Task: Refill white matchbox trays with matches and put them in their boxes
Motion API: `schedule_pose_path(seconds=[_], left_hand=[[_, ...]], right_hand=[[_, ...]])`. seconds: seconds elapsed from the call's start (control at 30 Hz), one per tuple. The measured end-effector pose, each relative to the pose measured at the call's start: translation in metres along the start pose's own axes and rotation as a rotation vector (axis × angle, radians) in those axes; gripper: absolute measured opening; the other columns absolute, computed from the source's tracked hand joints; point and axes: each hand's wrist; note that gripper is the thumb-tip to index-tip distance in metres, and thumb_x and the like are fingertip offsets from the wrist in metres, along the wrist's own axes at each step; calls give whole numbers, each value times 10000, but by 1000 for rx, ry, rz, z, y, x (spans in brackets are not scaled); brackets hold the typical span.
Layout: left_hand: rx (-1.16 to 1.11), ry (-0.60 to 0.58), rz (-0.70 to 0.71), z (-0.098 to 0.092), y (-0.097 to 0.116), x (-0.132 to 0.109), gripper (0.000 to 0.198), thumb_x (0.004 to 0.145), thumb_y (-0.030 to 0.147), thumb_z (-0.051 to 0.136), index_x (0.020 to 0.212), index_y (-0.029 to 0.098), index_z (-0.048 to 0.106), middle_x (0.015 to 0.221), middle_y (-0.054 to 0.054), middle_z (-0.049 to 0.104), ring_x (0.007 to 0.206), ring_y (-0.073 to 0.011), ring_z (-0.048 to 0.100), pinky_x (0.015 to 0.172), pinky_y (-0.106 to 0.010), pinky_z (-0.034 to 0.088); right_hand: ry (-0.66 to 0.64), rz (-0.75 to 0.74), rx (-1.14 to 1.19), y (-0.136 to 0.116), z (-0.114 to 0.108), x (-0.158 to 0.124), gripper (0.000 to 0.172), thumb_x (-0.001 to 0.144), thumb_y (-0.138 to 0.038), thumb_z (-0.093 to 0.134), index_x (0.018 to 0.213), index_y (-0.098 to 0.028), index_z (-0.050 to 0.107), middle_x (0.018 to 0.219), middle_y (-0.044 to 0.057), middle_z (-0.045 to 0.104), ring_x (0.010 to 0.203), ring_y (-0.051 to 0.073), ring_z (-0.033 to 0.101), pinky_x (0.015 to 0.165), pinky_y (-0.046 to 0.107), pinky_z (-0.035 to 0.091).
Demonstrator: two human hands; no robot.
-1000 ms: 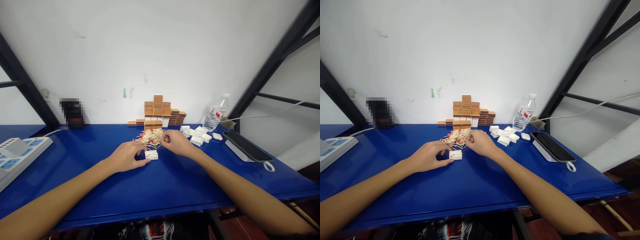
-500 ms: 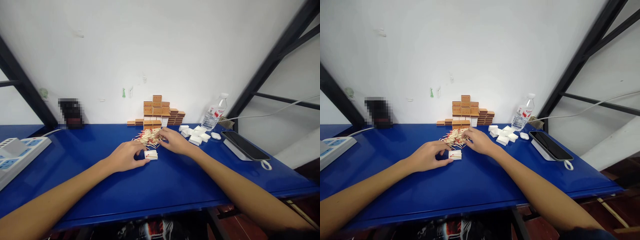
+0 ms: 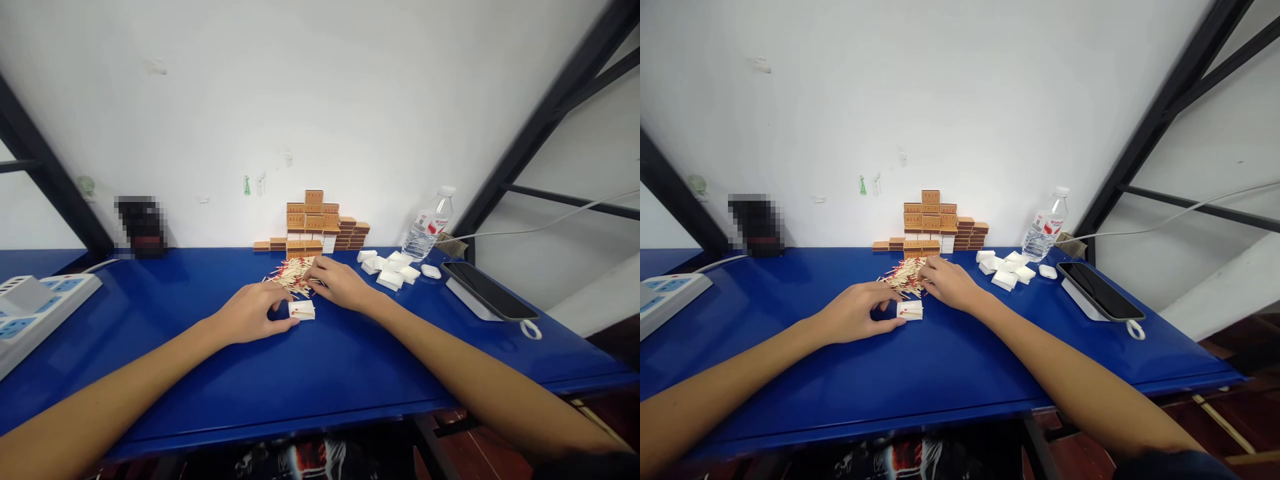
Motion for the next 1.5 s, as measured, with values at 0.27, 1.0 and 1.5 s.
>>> schedule_pose_path(seconds=[0.27,1.0,1.5], left_hand=[[5,-4,-6,0,-1,0,311,918,479,669,1108,237,711,784,5,651,737,-177,627,642,-294,431],[64,27,-45,1,-2,1,285,941,486,626,938,206,679,814,-14,665,737,-178,607,658,-295,406],[61,8,-43,1,-4,2,293,932,492,644,927,201,679,794,-9,649,728,-178,599,644,-293,398]], right_hand=[[-5,-28,-14,1,2,1,95,1005,-198,576,1012,-177,668,1025,84,591,909,190,556,733,285,427],[-62,-124,142,-37,-27,-7,116,1003,-300,622,1029,-190,648,1004,87,637,924,218,582,775,322,436],[-273,65,380,-23,-34,-9,109,950,-251,654,889,-177,707,785,15,701,682,135,585,622,254,379]])
Point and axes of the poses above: each hand's wrist, its own x-axis towards the middle knuckle, its own z-axis out of the palm, y = z × x
